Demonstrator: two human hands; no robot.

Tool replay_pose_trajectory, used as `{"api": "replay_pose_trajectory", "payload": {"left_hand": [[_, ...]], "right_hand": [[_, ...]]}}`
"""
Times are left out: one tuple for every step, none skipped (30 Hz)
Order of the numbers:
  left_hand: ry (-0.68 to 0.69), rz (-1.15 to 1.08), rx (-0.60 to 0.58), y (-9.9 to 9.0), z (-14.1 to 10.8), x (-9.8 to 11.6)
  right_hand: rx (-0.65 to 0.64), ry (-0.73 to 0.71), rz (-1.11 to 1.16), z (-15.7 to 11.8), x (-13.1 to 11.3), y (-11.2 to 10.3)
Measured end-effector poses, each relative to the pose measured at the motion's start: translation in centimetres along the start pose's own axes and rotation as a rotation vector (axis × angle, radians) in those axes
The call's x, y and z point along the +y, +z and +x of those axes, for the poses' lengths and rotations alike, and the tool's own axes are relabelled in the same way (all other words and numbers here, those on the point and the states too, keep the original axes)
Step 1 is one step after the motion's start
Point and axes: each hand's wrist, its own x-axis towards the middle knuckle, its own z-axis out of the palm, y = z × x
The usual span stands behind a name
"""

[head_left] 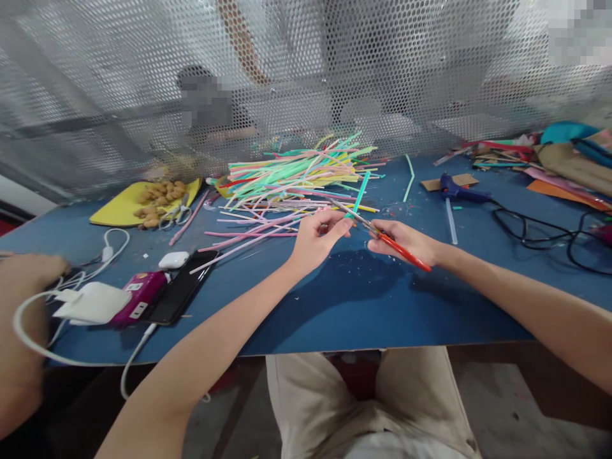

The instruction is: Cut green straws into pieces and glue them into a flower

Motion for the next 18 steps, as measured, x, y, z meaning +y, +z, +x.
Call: {"api": "replay_pose_trajectory", "payload": {"left_hand": [[0.001,-0.005,0.004,0.0,0.0,0.0],[0.003,-0.009,0.009,0.0,0.0,-0.1],[0.008,-0.013,0.015,0.0,0.1,-0.1],[0.016,-0.017,0.022,-0.1,0.1,-0.1],[0.024,-0.022,0.026,-0.1,0.2,-0.1],[0.028,-0.03,0.028,-0.1,0.3,-0.2],[0.029,-0.04,0.03,-0.2,0.3,-0.2],[0.025,-0.052,0.03,-0.2,0.4,-0.3],[0.018,-0.065,0.03,-0.2,0.4,-0.3],[0.01,-0.075,0.03,-0.1,0.4,-0.4],[0.001,-0.08,0.027,-0.1,0.5,-0.5],[-0.01,-0.074,0.02,0.0,0.5,-0.5],[-0.025,-0.059,0.006,0.1,0.4,-0.6],[-0.043,-0.038,-0.01,0.2,0.4,-0.7],[-0.062,-0.018,-0.026,0.3,0.3,-0.7],[-0.081,0.0,-0.042,0.5,0.2,-0.7],[-0.098,0.013,-0.056,0.6,0.1,-0.7],[-0.11,0.021,-0.067,0.8,0.0,-0.7]], "right_hand": [[0.004,0.007,-0.007,0.0,0.0,0.1],[0.017,0.008,-0.021,0.1,0.0,0.2],[0.041,0.005,-0.041,0.1,-0.1,0.2],[0.072,-0.003,-0.065,0.2,-0.1,0.3],[0.102,-0.011,-0.086,0.2,0.0,0.4],[0.126,-0.018,-0.095,0.3,0.0,0.5],[0.145,-0.021,-0.094,0.4,0.0,0.5],[0.16,-0.025,-0.084,0.4,0.0,0.6],[0.177,-0.03,-0.064,0.5,0.1,0.6],[0.199,-0.036,-0.038,0.6,0.1,0.6],[0.225,-0.04,-0.005,0.6,0.1,0.7],[0.254,-0.042,0.034,0.6,0.1,0.7],[0.286,-0.047,0.08,0.6,0.0,0.8],[0.32,-0.056,0.131,0.6,-0.1,0.9],[0.356,-0.07,0.187,0.6,-0.2,1.0],[0.39,-0.092,0.251,0.6,-0.3,1.3],[0.418,-0.118,0.321,0.6,-0.5,1.5],[0.438,-0.142,0.395,0.6,-0.6,1.8]]}}
